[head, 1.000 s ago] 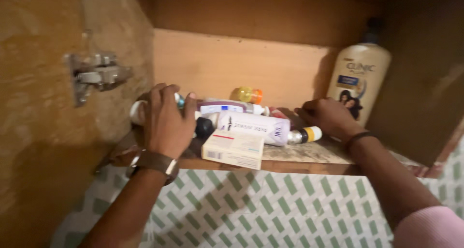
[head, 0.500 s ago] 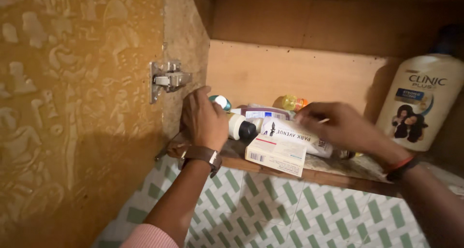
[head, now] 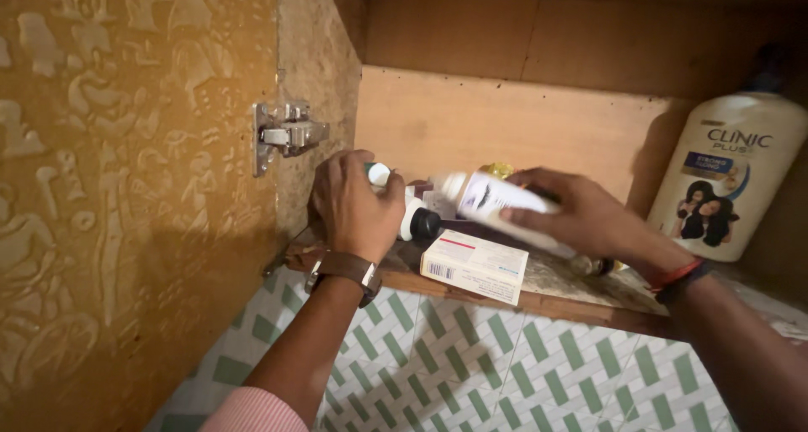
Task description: The person opens a wall cabinet and rearranges various toiletries and medicine boxes on the shelf. They pick up bottles, tubes, and boxes, then place them back in a more orderly arrangement.
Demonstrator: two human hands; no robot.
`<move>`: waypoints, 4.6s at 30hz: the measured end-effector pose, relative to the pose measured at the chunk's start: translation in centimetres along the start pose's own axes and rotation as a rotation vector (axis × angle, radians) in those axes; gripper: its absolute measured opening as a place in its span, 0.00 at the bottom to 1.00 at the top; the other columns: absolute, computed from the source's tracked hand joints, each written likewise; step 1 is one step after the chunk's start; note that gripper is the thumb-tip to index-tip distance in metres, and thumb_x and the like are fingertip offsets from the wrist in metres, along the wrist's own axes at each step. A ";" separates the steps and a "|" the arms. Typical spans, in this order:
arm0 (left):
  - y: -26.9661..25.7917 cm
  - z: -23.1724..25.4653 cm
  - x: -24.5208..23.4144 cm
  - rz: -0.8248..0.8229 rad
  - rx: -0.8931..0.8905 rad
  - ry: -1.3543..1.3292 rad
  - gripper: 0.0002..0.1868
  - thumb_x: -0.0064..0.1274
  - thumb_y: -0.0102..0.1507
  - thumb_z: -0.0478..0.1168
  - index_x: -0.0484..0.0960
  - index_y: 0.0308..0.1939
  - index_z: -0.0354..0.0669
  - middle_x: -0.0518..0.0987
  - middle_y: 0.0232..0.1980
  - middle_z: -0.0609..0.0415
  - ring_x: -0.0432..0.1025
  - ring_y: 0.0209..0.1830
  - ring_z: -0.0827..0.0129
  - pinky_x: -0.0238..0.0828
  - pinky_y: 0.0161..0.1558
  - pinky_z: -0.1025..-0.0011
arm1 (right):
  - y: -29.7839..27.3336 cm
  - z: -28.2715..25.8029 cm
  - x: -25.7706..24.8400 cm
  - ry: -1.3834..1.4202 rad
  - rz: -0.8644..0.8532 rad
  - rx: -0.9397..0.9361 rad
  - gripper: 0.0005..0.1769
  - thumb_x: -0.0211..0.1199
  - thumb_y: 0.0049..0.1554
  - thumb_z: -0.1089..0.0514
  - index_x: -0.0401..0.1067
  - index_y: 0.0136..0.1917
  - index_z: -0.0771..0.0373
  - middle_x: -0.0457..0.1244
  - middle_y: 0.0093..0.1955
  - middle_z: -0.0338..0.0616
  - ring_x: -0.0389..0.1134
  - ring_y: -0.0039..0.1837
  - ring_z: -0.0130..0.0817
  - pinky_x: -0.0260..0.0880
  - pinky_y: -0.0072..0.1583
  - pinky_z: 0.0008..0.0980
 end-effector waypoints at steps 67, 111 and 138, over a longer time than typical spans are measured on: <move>-0.4 0.0 1.8 -0.245 -0.080 0.011 0.21 0.59 0.60 0.49 0.77 0.54 0.45 0.77 0.58 0.44 0.70 0.59 0.46 0.49 0.65 0.37 | 6.2 13.3 -0.1 -0.186 -0.044 0.117 0.24 0.68 0.51 0.45 0.78 0.56 0.59 0.72 0.52 0.49 0.75 0.53 0.44 0.73 0.56 0.38; -0.1 -0.1 1.7 -0.256 -0.064 0.049 0.21 0.57 0.60 0.51 0.76 0.53 0.46 0.76 0.56 0.44 0.70 0.58 0.45 0.47 0.65 0.36 | -3.0 6.6 -11.0 -0.642 0.645 -0.146 0.17 0.67 0.59 0.66 0.69 0.61 0.67 0.62 0.62 0.61 0.69 0.57 0.62 0.71 0.55 0.52; 0.1 0.5 1.5 -0.301 -0.088 0.068 0.21 0.56 0.61 0.51 0.77 0.53 0.46 0.77 0.57 0.45 0.71 0.58 0.44 0.51 0.64 0.38 | 3.4 9.0 -8.2 -0.111 0.582 -0.047 0.31 0.72 0.56 0.46 0.72 0.64 0.68 0.70 0.50 0.59 0.71 0.46 0.41 0.71 0.49 0.39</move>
Point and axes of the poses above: each hand's wrist, its own y-axis towards the middle knuckle, its own x-axis out of the palm, z = x × y, the point moved 6 cm from there along y, towards the middle knuckle
